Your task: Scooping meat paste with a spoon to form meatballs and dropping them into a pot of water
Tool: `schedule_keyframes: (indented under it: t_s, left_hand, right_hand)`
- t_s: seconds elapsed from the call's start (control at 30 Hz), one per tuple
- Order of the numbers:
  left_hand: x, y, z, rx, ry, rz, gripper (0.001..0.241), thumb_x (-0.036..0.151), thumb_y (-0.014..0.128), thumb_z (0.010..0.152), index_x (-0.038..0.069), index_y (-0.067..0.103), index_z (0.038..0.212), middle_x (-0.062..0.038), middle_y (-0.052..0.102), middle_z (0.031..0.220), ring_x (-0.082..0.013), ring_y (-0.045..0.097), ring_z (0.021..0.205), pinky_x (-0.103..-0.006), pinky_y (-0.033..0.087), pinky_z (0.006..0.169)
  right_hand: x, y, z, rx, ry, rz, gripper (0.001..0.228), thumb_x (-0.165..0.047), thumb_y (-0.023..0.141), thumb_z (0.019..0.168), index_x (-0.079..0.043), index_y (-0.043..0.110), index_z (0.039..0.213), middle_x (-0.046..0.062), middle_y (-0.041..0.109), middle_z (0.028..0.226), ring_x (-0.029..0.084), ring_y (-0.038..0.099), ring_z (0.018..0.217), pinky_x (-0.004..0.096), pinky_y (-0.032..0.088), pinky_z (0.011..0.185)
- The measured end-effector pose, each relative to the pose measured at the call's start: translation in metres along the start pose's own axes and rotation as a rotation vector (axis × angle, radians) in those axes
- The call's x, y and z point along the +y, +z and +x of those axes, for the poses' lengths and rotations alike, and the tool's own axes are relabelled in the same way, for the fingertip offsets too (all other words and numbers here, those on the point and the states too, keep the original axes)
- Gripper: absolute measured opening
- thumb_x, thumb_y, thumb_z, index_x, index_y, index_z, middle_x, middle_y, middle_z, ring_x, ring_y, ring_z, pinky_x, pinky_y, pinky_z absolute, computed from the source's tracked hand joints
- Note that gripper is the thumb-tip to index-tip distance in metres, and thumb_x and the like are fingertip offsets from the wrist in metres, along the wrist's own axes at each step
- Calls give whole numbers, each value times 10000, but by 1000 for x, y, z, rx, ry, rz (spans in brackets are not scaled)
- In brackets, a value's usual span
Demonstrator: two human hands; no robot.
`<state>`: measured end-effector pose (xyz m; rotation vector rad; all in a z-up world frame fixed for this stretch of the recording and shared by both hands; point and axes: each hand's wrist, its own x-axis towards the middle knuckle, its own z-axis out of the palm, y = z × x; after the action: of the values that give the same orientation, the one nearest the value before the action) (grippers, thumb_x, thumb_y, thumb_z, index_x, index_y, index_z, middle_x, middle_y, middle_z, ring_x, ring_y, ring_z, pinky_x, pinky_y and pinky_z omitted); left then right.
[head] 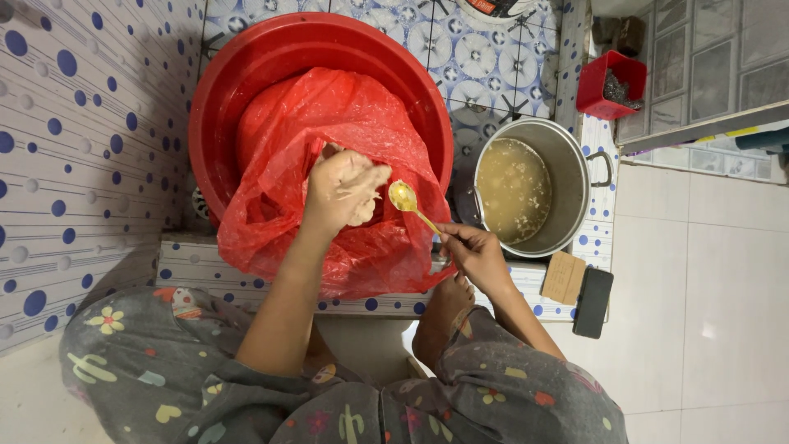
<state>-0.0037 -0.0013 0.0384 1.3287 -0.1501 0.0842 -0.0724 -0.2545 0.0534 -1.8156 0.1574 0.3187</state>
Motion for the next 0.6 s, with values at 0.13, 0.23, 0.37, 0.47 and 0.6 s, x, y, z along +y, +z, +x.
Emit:
schedule_keyframes:
  t_s: [0.13,0.23,0.37,0.47,0.6]
  left_hand:
    - [5,0,-6,-1,-60,-37,276,-93,799,809,-81,692,1062,-117,690,722,-139,638,588,-227,540,585]
    - [-34,-7,1,34,-118,-6,262,-72,835,751,-15,721,980,-105,737,778,-97,651,660,-241,571,636]
    - [-71,-11,5,108,-114,57,197,-79,794,763,-3,616,728,-108,622,567,-126,569,499,-306,504,443]
    - [-48,-9,3,60,-49,-2,230,-35,830,798,14,609,755,-112,632,604,-161,604,506,-312,537,497]
    - [-32,-7,0,19,-2,-28,242,-15,864,803,-9,650,915,-111,671,690,-168,647,571,-289,576,574]
  right_hand:
    - [-7,1,-3,3,10,0,249,19,662,906,33,741,1141,180,694,605,88,494,314,188,376,298]
    - [-13,2,-4,5,11,-1,246,23,660,907,34,742,1139,182,689,596,86,488,315,189,367,302]
    - [-18,2,-6,12,6,-13,245,19,662,905,30,743,1136,172,693,599,82,488,324,185,363,312]
    - [15,-8,6,19,-27,-36,238,13,668,906,19,749,1130,159,700,608,66,493,351,178,361,323]
    - [9,-15,9,64,-118,-120,213,-10,677,925,3,759,1122,138,710,623,54,478,399,177,348,347]
